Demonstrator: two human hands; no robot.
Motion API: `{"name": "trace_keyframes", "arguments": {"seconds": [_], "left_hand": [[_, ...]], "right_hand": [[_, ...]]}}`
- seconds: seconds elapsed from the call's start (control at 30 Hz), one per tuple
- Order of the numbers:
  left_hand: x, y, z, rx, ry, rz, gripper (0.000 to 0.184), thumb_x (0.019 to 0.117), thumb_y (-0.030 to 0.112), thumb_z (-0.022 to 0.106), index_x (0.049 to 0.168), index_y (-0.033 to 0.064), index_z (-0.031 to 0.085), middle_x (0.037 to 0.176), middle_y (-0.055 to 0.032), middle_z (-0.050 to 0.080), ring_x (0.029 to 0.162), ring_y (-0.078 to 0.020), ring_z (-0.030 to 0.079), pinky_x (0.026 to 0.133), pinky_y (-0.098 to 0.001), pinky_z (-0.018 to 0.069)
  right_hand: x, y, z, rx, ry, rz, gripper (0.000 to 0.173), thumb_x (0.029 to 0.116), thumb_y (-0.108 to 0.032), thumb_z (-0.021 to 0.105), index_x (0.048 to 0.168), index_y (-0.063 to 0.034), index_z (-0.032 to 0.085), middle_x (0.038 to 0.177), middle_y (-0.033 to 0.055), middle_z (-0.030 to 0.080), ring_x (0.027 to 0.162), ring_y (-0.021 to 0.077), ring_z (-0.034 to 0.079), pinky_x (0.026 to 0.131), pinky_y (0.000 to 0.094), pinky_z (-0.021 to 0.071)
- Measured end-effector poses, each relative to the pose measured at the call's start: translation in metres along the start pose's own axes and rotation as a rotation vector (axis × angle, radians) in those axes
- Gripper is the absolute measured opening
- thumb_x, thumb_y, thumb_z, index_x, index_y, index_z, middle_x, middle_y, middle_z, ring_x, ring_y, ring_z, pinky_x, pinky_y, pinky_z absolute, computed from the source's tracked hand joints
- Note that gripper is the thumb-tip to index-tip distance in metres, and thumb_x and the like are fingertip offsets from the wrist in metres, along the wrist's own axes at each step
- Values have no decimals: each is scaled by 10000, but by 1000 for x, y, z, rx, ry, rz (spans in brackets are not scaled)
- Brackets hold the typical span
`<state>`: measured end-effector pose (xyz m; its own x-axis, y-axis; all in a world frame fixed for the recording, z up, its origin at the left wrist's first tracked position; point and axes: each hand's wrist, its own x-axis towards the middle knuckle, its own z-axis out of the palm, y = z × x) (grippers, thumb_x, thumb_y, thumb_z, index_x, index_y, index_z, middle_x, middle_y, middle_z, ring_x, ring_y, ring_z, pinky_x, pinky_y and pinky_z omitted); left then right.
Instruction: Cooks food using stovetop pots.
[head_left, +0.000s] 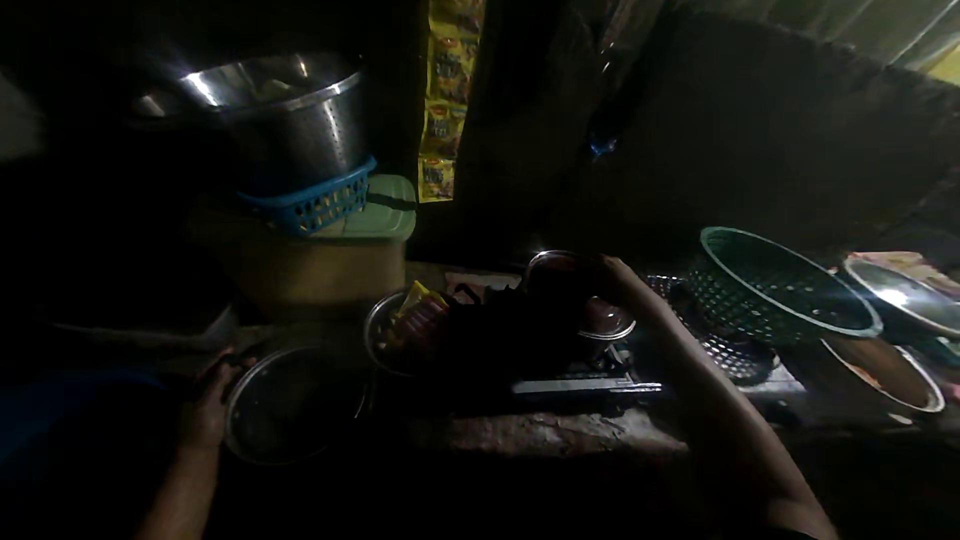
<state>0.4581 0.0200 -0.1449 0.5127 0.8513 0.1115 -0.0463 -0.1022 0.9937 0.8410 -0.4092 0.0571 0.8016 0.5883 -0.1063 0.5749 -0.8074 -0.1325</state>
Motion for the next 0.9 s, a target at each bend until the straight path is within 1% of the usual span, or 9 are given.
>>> {"name": "trace_keyframes", "arguments": {"seconds": [0.17, 0.33, 0.43, 0.53, 0.67, 0.7, 0.77, 0.83, 0.9], "left_hand": [[-10, 2, -14, 29, -6, -53, 502, 1052, 172, 507, 1505, -24, 415, 1467, -160, 517, 1264, -97, 546, 1058, -233, 453], [-12, 11, -14, 101, 17, -193, 452, 1042, 150, 574, 1437, -40, 463, 1358, -157, 578, 1167, -78, 579, 1002, -244, 486], [-14, 14, -13, 78, 19, -199, 426, 1053, 159, 561, 1418, -47, 479, 1345, -145, 585, 1155, -59, 583, 1003, -226, 482], [-11, 7, -17, 1, -35, -149, 425, 1045, 140, 549, 1426, -38, 491, 1371, -114, 603, 1197, -69, 605, 1015, -225, 506], [-9, 8, -17, -23, 19, -247, 451, 1047, 147, 566, 1459, -8, 467, 1370, -124, 599, 1177, -100, 613, 997, -267, 516], [-9, 10, -15, -33, 21, -248, 425, 1058, 152, 549, 1444, -13, 481, 1343, -119, 617, 1155, -97, 625, 982, -265, 525], [-7, 7, -9, -79, 4, -180, 356, 1085, 138, 467, 1375, -65, 505, 1274, -119, 666, 1117, -85, 660, 968, -244, 546], [-8, 8, -2, -89, 7, -135, 356, 1097, 125, 421, 1355, -106, 501, 1265, -142, 666, 1124, -87, 655, 987, -234, 526], [-12, 14, 7, -42, 28, -151, 360, 1106, 155, 411, 1332, -99, 530, 1251, -134, 668, 1125, -70, 638, 996, -220, 504]], "right_hand": [[1, 2, 5, 25, 30, -14, 342, 1027, -124, 605, 1366, -106, 651, 1314, 246, 637, 1244, 440, 593, 1061, 620, 446], [-14, -14, 6, 36, 133, 77, 473, 985, -102, 654, 1448, -183, 595, 1418, 288, 541, 1336, 507, 480, 1050, 672, 423], [-42, -41, 8, 118, 316, 76, 496, 978, -122, 674, 1463, -106, 568, 1523, 332, 415, 1393, 562, 387, 1077, 689, 385], [-88, -81, -1, 120, 355, 124, 564, 986, -121, 675, 1518, -98, 487, 1637, 249, 291, 1475, 490, 316, 1153, 617, 333], [-129, -100, 74, 292, 650, -147, 366, 901, -51, 726, 1264, -22, 691, 1325, 219, 630, 1236, 383, 599, 1041, 571, 486], [-139, -116, 96, 424, 529, -126, 313, 923, -63, 714, 1235, -30, 712, 1216, 156, 693, 1120, 265, 668, 974, 469, 549], [-147, -157, 129, 866, 18, -13, 359, 1055, -150, 555, 1384, -11, 588, 1195, 73, 700, 992, 88, 687, 861, 272, 580], [-135, -196, 159, 1354, -343, 203, 441, 1113, -227, 430, 1501, -18, 426, 1221, 115, 677, 993, 154, 700, 849, 322, 593], [-113, -222, 191, 1695, -355, 403, 413, 1123, -280, 393, 1443, -22, 433, 1187, 130, 692, 985, 196, 715, 834, 350, 599]]}}
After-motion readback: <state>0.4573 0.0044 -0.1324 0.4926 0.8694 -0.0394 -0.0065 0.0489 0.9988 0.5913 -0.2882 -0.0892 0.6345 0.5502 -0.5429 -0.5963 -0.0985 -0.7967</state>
